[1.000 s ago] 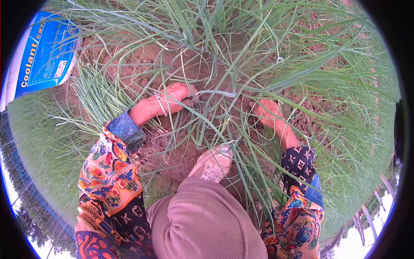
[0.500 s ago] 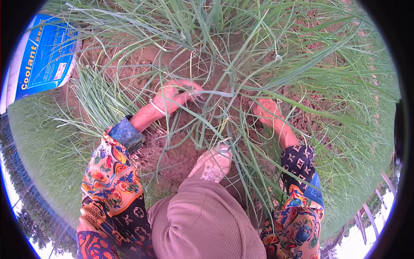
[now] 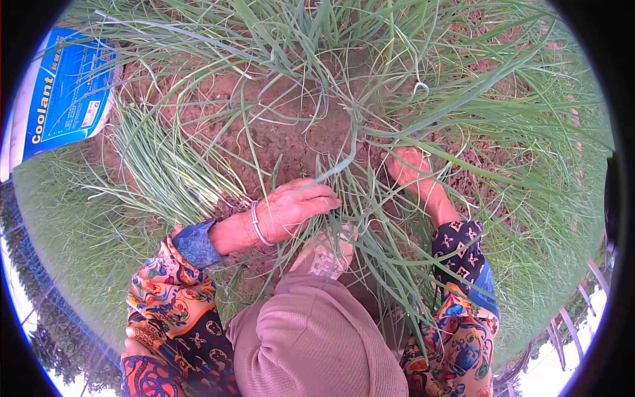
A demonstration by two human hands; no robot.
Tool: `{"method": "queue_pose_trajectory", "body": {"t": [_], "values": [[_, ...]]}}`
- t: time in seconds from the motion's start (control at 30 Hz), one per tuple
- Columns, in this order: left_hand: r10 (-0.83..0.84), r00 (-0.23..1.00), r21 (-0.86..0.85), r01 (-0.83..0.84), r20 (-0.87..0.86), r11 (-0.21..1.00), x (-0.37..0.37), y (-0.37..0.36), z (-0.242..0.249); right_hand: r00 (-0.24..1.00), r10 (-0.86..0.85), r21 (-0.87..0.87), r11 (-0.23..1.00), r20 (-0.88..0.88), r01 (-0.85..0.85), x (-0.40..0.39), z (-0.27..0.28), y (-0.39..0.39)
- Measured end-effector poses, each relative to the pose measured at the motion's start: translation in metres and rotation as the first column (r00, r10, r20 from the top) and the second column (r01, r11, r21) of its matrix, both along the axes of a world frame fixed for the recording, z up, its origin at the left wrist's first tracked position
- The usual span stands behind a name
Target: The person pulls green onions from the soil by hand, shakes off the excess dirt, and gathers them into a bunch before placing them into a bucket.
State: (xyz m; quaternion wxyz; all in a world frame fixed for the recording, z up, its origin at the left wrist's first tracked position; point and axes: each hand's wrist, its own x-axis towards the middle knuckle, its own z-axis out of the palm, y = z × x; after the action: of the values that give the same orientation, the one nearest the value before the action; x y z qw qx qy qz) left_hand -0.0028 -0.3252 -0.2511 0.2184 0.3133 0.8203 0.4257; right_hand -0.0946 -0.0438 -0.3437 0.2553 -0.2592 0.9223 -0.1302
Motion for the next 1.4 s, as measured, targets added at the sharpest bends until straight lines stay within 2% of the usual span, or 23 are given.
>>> {"method": "queue_pose_trajectory", "body": {"t": [0.13, 0.17, 0.2, 0.27, 0.33, 0.37, 0.47, 0.5, 0.6, 0.73, 0.77, 0.87, 0.9, 1.0, 1.03, 1.13, 1.17, 1.27, 1.3, 1.4], "values": [[0.339, 0.939, 0.207, -0.321, -0.055, 0.924, -0.015, -0.014, -0.001, 1.000, -0.001, -0.006, 1.000, 0.004, 0.001, 0.001, -0.002, -0.002], [0.420, 0.908, 0.239, -0.409, 0.004, 0.881, -0.026, -0.015, -0.004, 1.000, -0.002, -0.008, 1.000, 0.005, 0.002, 0.000, -0.003, -0.002], [0.474, 0.879, 0.200, -0.457, -0.043, 0.866, -0.035, -0.018, -0.010, 1.000, -0.003, -0.008, 1.000, 0.004, 0.003, 0.000, -0.003, -0.003], [0.408, 0.912, -0.009, -0.408, 0.042, 0.913, -0.051, -0.025, -0.027, 1.000, 0.002, -0.007, 1.000, 0.004, -0.002, 0.001, -0.003, -0.004], [0.244, 0.970, -0.064, -0.242, 0.023, 0.968, -0.062, -0.021, -0.055, 1.000, 0.001, -0.006, 1.000, 0.002, -0.001, 0.002, -0.003, -0.004], [0.148, 0.985, -0.104, -0.157, -0.089, 0.982, -0.069, -0.016, -0.059, 1.000, 0.000, -0.004, 1.000, 0.003, 0.000, 0.003, -0.003, -0.003], [0.026, 0.973, -0.018, -0.031, -0.230, 0.999, -0.069, -0.007, -0.088, 1.000, 0.002, -0.001, 1.000, 0.003, -0.002, 0.003, -0.003, -0.003], [-0.074, 0.984, -0.134, 0.052, -0.164, 0.990, -0.073, -0.003, -0.101, 1.000, -0.001, -0.001, 1.000, 0.003, 0.001, 0.003, -0.003, -0.003], [-0.115, 0.980, -0.147, 0.091, -0.162, 0.985, -0.075, -0.001, -0.099, 1.000, -0.001, -0.004, 1.000, 0.005, 0.001, 0.002, -0.004, -0.004], [-0.048, 0.979, -0.039, 0.042, -0.197, 0.998, -0.076, -0.003, -0.101, 1.000, -0.001, -0.004, 1.000, 0.003, 0.001, 0.002, -0.004, -0.003], [-0.025, 0.999, 0.061, 0.027, -0.033, 0.998, -0.078, -0.007, -0.093, 1.000, -0.002, -0.002, 1.000, 0.004, 0.002, 0.002, -0.004, -0.003], [0.058, 0.993, 0.203, -0.077, 0.100, 0.976, -0.075, -0.007, -0.091, 1.000, -0.002, -0.008, 1.000, 0.001, 0.002, 0.001, -0.005, -0.004], [0.113, 0.977, 0.215, -0.151, 0.180, 0.965, -0.073, -0.003, -0.095, 1.000, -0.002, -0.008, 1.000, 0.000, 0.002, 0.000, -0.006, -0.004], [0.025, 0.947, 0.152, -0.078, 0.321, 0.985, -0.071, 0.004, -0.098, 1.000, -0.007, -0.005, 1.000, -0.001, 0.007, 0.001, -0.006, -0.003], [-0.003, 0.941, 0.137, -0.046, 0.337, 0.990, -0.076, 0.008, -0.084, 1.000, -0.009, -0.003, 1.000, 0.000, 0.009, 0.002, -0.005, -0.002], [0.023, 0.948, 0.036, -0.036, 0.316, 0.999, -0.076, 0.011, -0.089, 1.000, -0.013, 0.000, 1.000, 0.001, 0.013, 0.001, -0.006, -0.002], [0.035, 0.978, 0.046, -0.045, 0.204, 0.998, -0.074, 0.012, -0.092, 1.000, -0.015, 0.003, 1.000, -0.001, 0.015, 0.001, -0.006, -0.002], [0.008, 0.965, -0.025, -0.001, 0.263, 1.000, -0.075, 0.019, -0.090, 1.000, -0.019, 0.006, 1.000, 0.004, 0.019, 0.001, -0.007, -0.001], [-0.075, 0.997, -0.069, 0.075, 0.014, 0.995, -0.075, 0.020, -0.077, 1.000, -0.018, 0.005, 1.000, 0.004, 0.018, 0.001, -0.007, -0.001], [-0.134, 0.987, -0.145, 0.120, -0.089, 0.982, -0.067, 0.026, -0.097, 1.000, -0.015, 0.009, 1.000, 0.003, 0.015, -0.001, -0.007, -0.003]]}}
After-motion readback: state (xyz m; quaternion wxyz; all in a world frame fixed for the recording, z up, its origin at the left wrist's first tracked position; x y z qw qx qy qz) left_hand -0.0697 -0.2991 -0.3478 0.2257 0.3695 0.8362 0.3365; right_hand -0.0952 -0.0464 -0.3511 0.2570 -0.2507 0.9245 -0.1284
